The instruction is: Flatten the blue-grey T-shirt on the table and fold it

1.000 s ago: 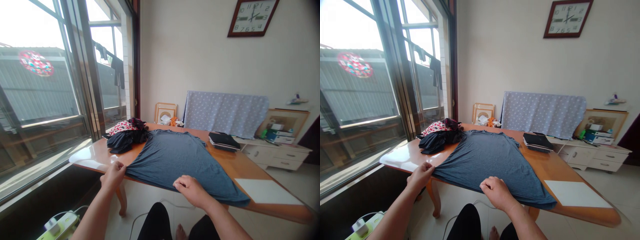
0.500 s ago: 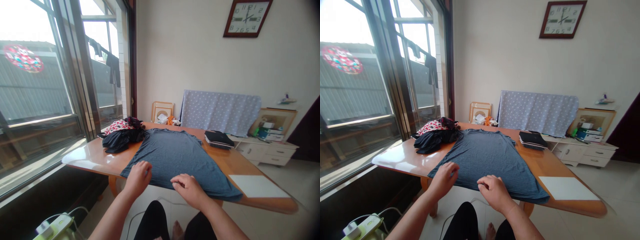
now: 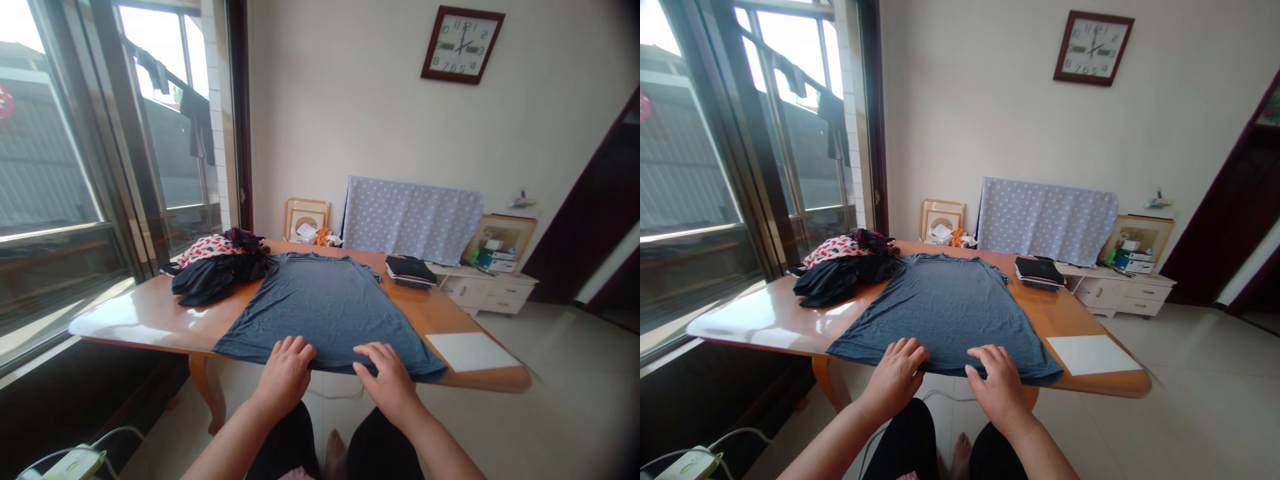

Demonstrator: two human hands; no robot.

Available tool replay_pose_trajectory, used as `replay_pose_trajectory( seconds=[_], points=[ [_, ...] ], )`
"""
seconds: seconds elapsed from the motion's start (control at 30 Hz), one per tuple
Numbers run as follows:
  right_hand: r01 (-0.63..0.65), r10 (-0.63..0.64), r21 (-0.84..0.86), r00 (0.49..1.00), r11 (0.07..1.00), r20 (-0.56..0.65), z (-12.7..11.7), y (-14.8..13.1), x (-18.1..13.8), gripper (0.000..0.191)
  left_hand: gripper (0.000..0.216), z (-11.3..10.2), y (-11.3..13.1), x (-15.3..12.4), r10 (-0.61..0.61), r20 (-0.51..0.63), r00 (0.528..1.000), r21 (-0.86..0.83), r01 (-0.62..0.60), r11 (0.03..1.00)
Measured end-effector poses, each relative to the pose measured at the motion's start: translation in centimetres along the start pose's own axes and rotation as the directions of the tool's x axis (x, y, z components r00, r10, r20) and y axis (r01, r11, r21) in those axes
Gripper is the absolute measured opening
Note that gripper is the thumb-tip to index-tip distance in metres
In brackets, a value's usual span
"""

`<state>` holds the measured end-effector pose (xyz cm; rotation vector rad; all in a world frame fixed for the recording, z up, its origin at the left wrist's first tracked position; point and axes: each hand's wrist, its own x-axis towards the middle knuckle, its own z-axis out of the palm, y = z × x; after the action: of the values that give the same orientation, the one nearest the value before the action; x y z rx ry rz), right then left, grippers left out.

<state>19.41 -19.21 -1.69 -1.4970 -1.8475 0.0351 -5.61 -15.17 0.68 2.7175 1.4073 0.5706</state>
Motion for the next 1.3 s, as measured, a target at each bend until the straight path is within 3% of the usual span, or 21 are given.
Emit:
replay_pose_trajectory(
  seconds=[0.17,0.33,0.67,0.9,1.03,1.13,1.3],
  points=[
    [0.031,-0.018,-0.108,0.993,0.994,0.116,0.0,-2.4,-0.5,0.042,0.017,-0.6,-0.3,-0.1,0.040,-0.022,0.999,-0.048,-0.042,0.998],
    [0.056,-0.039,-0.110,0.988,0.992,0.150,-0.3,-4.0,-0.1,0.043,0.016,-0.9,-0.6,0.1,0.031,-0.027,0.999,-0.104,-0.033,0.994],
    [0.048,-0.038,-0.130,0.996,0.990,0.079,2.5,-4.2,1.2,0.037,0.033,-0.5,-0.9,1.0,-0.043,-0.042,0.998,-0.153,0.036,0.988],
    [0.073,-0.065,-0.107,0.995,0.992,0.082,2.6,-4.4,1.4,0.003,0.031,-0.8,-0.9,1.0,-0.032,-0.031,0.999,-0.163,0.026,0.986],
    [0.073,-0.066,-0.083,0.994,0.994,0.081,2.3,-4.1,1.6,0.013,0.009,-0.7,-1.0,0.8,-0.013,-0.033,0.999,-0.161,0.008,0.987],
    [0.067,-0.062,-0.064,0.995,0.996,0.077,2.3,-3.8,1.8,0.019,0.020,-0.6,-1.0,0.9,-0.019,-0.027,0.999,-0.144,0.015,0.989],
    [0.085,-0.084,-0.009,0.994,0.996,0.071,2.5,-3.2,1.9,0.023,0.012,-0.8,-0.8,0.9,-0.023,-0.031,0.999,-0.160,0.018,0.987]
  ],
)
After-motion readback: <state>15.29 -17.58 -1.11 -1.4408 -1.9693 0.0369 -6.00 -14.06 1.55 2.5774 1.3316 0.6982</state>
